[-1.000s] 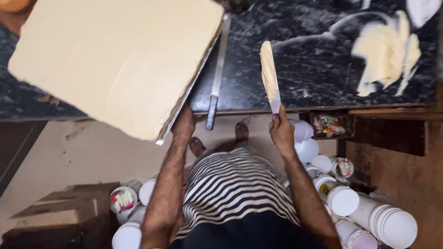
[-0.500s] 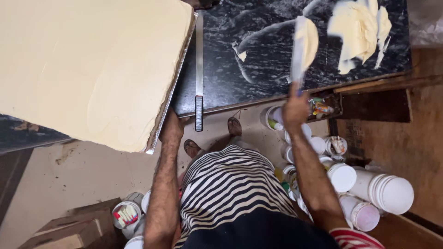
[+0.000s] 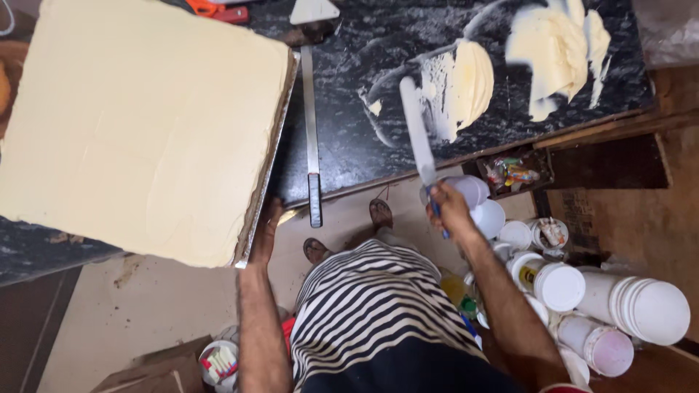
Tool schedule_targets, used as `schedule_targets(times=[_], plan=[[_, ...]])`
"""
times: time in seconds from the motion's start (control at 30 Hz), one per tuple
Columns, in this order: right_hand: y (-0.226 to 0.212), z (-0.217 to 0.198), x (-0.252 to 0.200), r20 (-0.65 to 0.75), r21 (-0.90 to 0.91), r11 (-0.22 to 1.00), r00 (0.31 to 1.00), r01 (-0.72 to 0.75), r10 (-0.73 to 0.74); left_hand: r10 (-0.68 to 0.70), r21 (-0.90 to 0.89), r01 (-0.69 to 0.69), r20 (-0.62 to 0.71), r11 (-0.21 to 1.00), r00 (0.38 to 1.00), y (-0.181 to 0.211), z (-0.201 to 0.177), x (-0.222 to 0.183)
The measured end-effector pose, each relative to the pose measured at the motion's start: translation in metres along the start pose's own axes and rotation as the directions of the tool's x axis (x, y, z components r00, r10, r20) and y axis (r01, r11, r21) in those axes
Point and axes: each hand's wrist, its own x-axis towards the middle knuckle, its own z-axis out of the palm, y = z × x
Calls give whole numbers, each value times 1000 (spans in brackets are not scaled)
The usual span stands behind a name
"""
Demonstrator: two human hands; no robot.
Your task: The person applies icing to the sides of a large rectangular cake using a metal spatula.
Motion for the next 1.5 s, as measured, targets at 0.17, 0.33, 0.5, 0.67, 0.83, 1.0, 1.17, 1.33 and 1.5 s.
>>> schedule_targets(times=[0.17,0.33,0.5,0.67,0.83,1.0,1.17,1.33,1.5], plan=[[-31,-33,-1,-66,-456,835,924,308,-377,33,-743,-94,-97,662,995,14,-23,0],[-31,0,20,-82,-798,467,698,382,-711,80,-964,-97,-79,247,994,28,-40,16],[9,102,-24,129,-824,381,792,420,-597,69,-994,-89,-85,60,994,9,-50,22],[-3,47,-17,159,-509,617,769,601,-619,12,-992,-49,-50,-115,999,-44,-48,22],[-1,14,19,19,-969,114,529,218,-848,-27,-994,-67,-65,-83,997,-47,-50,33],[36,50,19,26,-939,192,616,284,-787,86,-996,-79,-82,-35,993,-50,-55,43],[19,21,16,-17,-304,893,935,333,-354,154,-988,-114,-98,102,983,-60,-53,45],[33,51,0,89,133,990,995,-46,34,159,-998,-60,-55,24,986,-67,-27,44],[22,74,-12,150,244,966,988,-83,46,120,-1000,-20,-20,4,993,-75,-16,65]])
